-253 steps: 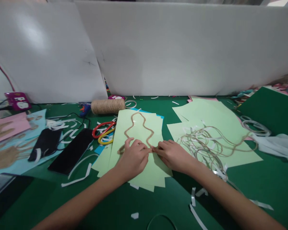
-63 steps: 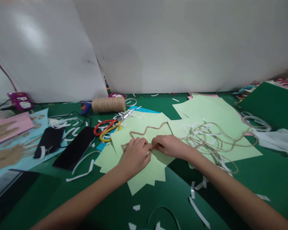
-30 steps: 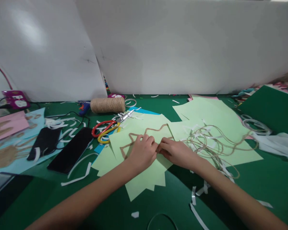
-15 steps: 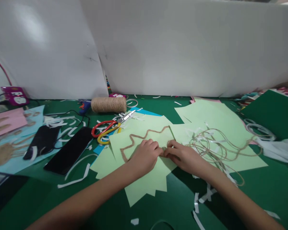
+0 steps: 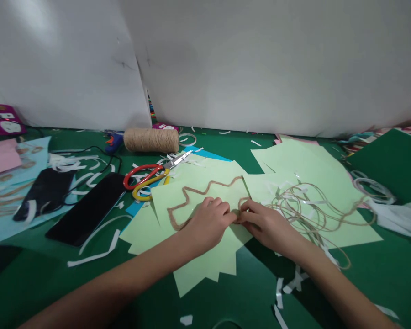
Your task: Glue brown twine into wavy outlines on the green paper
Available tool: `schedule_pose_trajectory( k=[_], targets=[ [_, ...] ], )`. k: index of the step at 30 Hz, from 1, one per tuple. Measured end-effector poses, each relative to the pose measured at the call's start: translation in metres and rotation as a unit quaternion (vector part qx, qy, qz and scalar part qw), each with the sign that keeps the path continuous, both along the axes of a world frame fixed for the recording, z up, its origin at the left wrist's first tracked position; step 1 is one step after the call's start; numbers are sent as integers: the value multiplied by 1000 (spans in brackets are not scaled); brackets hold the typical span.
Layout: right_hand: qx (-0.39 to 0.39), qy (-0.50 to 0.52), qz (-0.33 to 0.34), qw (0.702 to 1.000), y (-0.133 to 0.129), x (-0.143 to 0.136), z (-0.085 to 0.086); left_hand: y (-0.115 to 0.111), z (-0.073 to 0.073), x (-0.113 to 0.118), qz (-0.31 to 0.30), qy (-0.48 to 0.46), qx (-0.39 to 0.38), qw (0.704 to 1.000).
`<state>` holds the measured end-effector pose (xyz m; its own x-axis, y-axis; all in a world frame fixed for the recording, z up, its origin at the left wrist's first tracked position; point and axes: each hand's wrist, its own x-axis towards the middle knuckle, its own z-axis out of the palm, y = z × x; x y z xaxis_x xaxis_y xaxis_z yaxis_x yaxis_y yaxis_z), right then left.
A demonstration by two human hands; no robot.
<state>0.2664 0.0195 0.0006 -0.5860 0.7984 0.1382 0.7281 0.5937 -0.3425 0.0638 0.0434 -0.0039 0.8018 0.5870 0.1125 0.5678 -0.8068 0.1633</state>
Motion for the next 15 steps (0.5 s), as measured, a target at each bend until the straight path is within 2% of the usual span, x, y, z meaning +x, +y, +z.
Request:
schedule_pose_trajectory(
  k=[6,15],
  targets=[
    [2,32,13,999,3,5,-3,2,6,3,2,27,-20,999],
    [1,38,22,999,4,4,-5,4,0,-1,-11,28,5,1000]
  ],
)
